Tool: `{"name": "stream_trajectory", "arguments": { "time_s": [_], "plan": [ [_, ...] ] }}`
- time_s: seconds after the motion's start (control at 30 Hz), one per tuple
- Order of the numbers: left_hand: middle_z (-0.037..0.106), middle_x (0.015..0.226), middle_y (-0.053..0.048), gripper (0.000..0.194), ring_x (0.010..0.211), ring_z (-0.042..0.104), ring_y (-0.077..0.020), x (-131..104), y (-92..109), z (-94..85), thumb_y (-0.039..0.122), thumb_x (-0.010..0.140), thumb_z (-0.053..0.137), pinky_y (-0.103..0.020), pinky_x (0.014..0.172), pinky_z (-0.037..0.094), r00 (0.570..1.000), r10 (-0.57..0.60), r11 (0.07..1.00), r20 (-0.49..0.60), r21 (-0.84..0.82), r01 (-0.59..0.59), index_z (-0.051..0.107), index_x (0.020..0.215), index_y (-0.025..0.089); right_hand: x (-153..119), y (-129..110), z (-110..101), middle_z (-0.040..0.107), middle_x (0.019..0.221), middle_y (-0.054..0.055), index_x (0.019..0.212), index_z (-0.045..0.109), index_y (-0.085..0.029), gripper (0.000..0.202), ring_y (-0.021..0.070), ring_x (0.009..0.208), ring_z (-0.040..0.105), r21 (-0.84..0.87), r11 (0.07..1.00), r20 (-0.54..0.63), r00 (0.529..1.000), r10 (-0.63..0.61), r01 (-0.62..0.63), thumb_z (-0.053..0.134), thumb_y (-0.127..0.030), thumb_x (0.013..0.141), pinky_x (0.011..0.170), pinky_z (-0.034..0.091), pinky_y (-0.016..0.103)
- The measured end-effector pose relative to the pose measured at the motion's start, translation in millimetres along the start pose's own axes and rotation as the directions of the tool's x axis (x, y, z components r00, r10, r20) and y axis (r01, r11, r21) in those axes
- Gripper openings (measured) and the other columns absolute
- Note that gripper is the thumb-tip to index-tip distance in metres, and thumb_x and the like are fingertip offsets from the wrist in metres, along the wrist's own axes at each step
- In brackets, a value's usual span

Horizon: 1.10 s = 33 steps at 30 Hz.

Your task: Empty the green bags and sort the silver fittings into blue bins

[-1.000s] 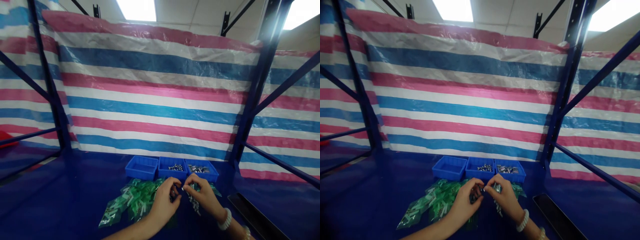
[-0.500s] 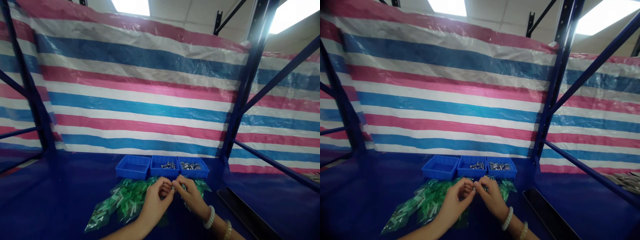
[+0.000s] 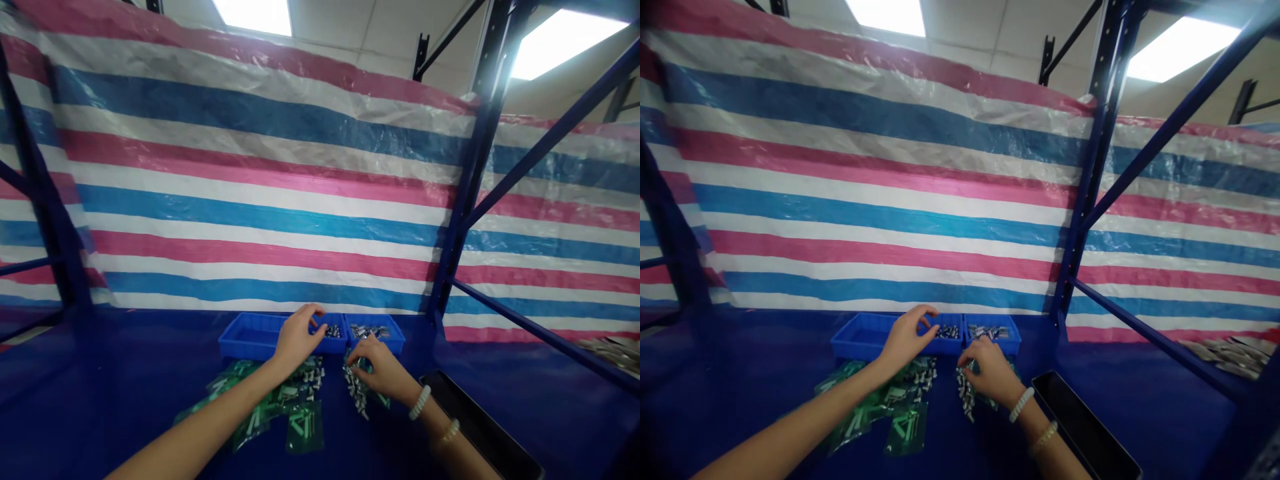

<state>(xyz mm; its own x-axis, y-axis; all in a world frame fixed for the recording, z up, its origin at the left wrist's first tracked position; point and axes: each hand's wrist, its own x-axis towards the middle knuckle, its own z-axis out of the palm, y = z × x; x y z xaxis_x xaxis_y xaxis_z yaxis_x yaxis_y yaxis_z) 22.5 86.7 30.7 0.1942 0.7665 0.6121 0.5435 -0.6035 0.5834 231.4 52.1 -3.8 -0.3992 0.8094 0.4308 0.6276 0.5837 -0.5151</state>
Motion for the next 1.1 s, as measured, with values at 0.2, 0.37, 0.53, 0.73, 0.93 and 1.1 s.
{"name": "stream_trajectory", "arguments": {
  "time_s": [0.2,0.37,0.53,0.73,0.93,1.1],
  "plan": [
    [0.064,0.082,0.0,0.02,0.07,0.061,-0.0163,-48.2,12.6,-3.3,0.011,0.077,0.052,-0.028,0.067,0.046,0.998,0.006,1.0,0.056,0.008,-0.006,0.061,0.092,0.021,-4.9,-13.7,0.5,0.066,0.078,0.003,0.069,0.068,-0.02,0.009,0.0232,0.087,0.055,-0.258,0.966,0.146,0.989,0.022,0.016,0.062,-0.014,0.068,0.076,0.034,0.035],
    [0.063,0.085,-0.002,0.02,0.073,0.061,-0.0165,-66.2,14.1,-0.7,0.009,0.079,0.047,-0.028,0.07,0.047,0.997,0.034,0.999,0.075,-0.017,-0.033,0.059,0.09,0.021,-6.4,-18.6,6.1,0.067,0.082,0.004,0.069,0.067,-0.02,0.005,0.0259,0.09,0.055,-0.359,0.933,0.219,0.975,0.044,0.039,0.068,-0.021,0.065,0.078,0.035,0.037],
    [0.062,0.084,-0.003,0.02,0.074,0.06,-0.0168,-70.5,19.3,-2.6,0.009,0.08,0.045,-0.028,0.069,0.047,0.996,0.035,0.999,0.081,-0.044,-0.032,0.059,0.088,0.021,-9.3,-19.5,15.5,0.068,0.079,0.004,0.074,0.068,-0.019,0.016,0.021,0.083,0.059,-0.312,0.949,0.265,0.963,0.047,0.039,0.057,-0.007,0.071,0.077,0.039,0.033],
    [0.062,0.079,-0.002,0.021,0.07,0.061,-0.0165,-71.8,23.8,-1.4,0.009,0.077,0.048,-0.027,0.066,0.047,0.998,-0.018,0.992,0.053,-0.121,0.025,0.06,0.088,0.02,-4.8,-19.4,7.5,0.068,0.08,0.004,0.08,0.07,-0.019,0.013,0.019,0.078,0.062,0.029,0.999,0.069,0.997,-0.024,0.022,0.061,-0.01,0.077,0.074,0.046,0.03],
    [0.062,0.076,-0.001,0.028,0.067,0.062,-0.0157,-76.0,28.4,8.0,0.006,0.071,0.052,-0.025,0.062,0.048,0.989,-0.097,0.954,0.116,-0.271,0.125,0.057,0.095,0.019,-2.8,-31.4,2.6,0.066,0.086,0.004,0.09,0.068,-0.02,0.012,0.0179,0.077,0.061,0.485,0.873,-0.128,0.992,0.01,0.053,0.066,-0.026,0.08,0.072,0.051,0.03],
    [0.061,0.075,0.0,0.022,0.064,0.061,-0.0142,-79.8,39.9,11.1,0.009,0.07,0.058,-0.024,0.06,0.049,0.98,-0.157,0.911,0.121,-0.365,0.191,0.054,0.09,0.019,-6.5,-43.9,9.7,0.062,0.084,0.003,0.098,0.064,-0.02,0.018,0.017,0.076,0.059,0.525,0.848,-0.136,0.991,0.004,0.069,0.064,-0.028,0.082,0.073,0.049,0.031]
  ]
}}
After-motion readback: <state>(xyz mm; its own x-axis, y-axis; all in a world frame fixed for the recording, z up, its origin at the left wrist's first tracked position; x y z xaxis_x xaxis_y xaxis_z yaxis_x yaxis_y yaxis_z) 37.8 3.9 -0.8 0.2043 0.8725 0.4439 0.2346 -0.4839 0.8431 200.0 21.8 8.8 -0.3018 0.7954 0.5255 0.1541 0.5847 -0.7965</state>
